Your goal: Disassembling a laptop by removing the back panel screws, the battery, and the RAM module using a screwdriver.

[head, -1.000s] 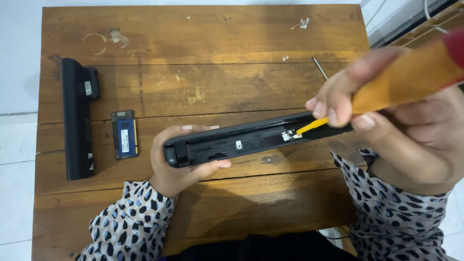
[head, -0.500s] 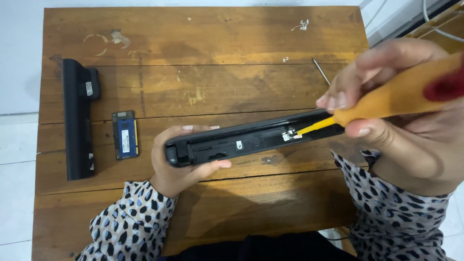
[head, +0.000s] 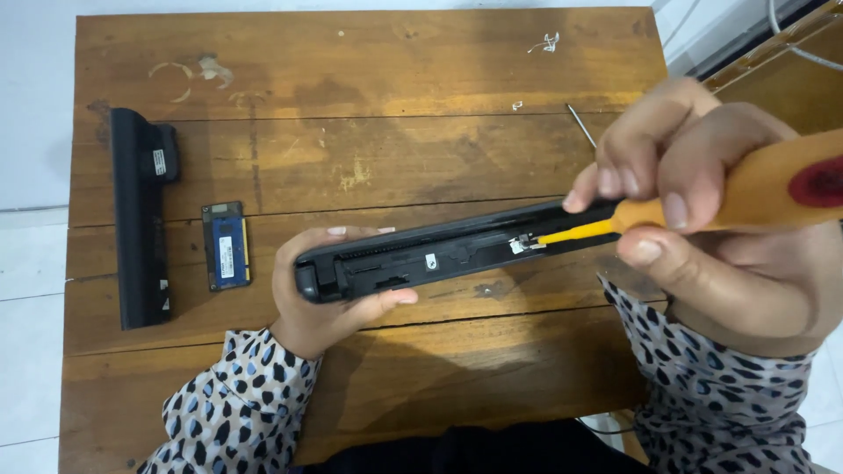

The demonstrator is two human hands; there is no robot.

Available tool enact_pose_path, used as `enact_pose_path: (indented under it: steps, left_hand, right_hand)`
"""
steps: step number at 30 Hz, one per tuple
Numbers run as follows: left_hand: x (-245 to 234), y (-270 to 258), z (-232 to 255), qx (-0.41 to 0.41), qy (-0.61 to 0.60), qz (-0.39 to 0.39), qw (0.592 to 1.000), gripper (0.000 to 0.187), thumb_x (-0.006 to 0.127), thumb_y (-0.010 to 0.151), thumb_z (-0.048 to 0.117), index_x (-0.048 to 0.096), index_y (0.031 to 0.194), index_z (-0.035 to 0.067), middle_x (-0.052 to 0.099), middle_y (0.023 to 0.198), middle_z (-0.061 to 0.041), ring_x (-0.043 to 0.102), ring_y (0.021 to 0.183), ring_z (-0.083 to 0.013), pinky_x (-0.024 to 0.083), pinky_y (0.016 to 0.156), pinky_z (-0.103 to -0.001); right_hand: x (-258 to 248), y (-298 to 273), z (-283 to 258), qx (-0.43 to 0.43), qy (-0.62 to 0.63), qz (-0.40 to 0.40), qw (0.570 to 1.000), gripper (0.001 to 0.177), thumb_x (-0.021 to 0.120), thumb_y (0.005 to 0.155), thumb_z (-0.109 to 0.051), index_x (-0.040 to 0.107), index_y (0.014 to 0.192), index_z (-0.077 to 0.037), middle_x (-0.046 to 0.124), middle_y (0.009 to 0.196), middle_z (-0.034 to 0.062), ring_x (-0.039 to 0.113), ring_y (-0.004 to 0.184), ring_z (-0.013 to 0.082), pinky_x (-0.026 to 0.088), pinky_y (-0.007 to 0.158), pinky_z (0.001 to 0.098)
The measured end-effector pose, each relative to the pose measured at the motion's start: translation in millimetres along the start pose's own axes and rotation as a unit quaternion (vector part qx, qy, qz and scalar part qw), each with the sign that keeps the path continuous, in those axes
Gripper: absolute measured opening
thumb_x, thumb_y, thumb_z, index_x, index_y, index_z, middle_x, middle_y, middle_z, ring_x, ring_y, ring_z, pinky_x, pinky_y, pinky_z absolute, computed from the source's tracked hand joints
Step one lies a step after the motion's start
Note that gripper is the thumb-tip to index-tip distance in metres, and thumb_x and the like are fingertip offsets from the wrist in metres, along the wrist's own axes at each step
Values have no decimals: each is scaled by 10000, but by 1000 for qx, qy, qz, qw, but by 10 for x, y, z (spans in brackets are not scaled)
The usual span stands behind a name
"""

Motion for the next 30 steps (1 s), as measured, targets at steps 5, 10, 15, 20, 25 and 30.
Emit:
enact_pose_path:
  steps: [5,10,15,20,25,30]
  left_hand:
    - [-2,-1,5,-9,-7,-4,1000,818,924,659,188,378,1266,138,667,1082,-162,730,1024,-279,636,914,-374]
    - [4,6,11,-14,-18,-7,1000,810,915,672,170,366,1267,143,659,1077,-156,730,1021,-282,642,903,-374]
    - [1,7,5,-17,-17,-4,1000,808,918,663,177,380,1265,138,666,1082,-164,728,1030,-281,641,905,-373]
    - [-7,7,-4,-34,-16,-2,999,778,921,649,189,414,1236,135,672,1073,-164,732,1026,-287,643,906,-380]
    - [-3,7,10,-6,-11,-7,1000,820,918,676,178,366,1282,142,663,1083,-162,731,1025,-287,637,908,-375]
    - [-2,6,0,-4,-15,-7,1000,818,920,671,176,368,1274,137,662,1082,-161,731,1022,-285,643,902,-377]
  right_hand:
    - [-90,-62,9,41,22,45,998,276,634,838,-107,450,1042,-131,551,924,80,673,882,181,662,960,303]
    - [-61,-101,35,0,-4,19,1000,357,465,964,-45,383,1312,-46,633,891,86,733,944,219,667,1003,347]
    - [-56,-14,4,-37,-10,-38,999,178,441,950,-93,395,1071,-217,525,894,11,664,947,165,663,999,321]
    - [-27,-27,33,3,13,48,999,230,618,827,-182,393,847,-227,415,952,14,543,897,140,669,893,304]
    - [-104,-68,15,-13,-89,63,994,504,633,806,-119,318,1186,-18,543,909,123,746,842,254,716,895,347]
    - [-138,-64,15,-8,-100,31,994,675,614,820,-48,246,1381,20,622,902,119,759,936,268,677,976,352]
Point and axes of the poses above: each hand's wrist, its own y-axis towards the middle knuckle, its own x-axis out of the palm, z = x × y, the point moved 5 cm from there along y, towards the middle knuckle
